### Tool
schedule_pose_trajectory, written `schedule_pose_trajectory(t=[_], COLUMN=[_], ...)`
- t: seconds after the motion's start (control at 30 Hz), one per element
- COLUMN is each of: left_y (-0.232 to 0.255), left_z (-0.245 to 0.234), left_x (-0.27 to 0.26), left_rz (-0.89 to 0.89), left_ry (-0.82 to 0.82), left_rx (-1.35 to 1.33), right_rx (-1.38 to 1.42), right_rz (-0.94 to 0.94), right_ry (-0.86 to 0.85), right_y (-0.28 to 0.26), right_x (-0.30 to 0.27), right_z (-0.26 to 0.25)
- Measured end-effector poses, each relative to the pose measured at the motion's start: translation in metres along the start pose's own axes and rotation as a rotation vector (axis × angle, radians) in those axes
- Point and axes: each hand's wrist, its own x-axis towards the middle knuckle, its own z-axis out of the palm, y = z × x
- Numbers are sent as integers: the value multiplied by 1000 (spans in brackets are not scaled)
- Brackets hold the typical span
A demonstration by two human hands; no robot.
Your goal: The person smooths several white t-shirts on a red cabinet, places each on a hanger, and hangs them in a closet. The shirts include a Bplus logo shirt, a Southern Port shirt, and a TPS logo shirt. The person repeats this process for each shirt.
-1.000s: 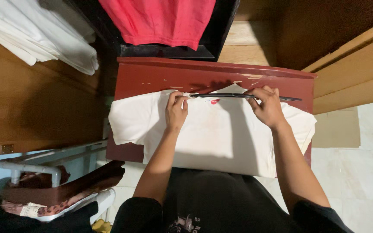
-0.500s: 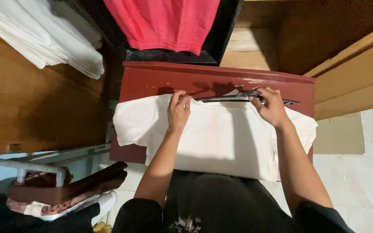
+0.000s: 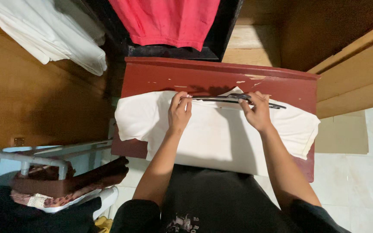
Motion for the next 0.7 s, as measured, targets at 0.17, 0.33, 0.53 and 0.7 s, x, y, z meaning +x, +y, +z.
schedule_pose_trajectory(t=[0.17,0.33,0.53,0.7], left_y=[20,48,49,55], left_z=[-20,-32,-59,-44], left_x=[11,44,66,69], left_rz=[147,261,260,208], left_ry=[-31,-182,-403,-495], left_rx=[37,-19,149,143], right_rx=[112,215,531,478], right_rz=[30,98,193,117], right_ry=[76,-49,-63,-127], right_y=[-7,-20,-23,-44], right_x=[5,19,34,43], right_z=[13,31,22,19])
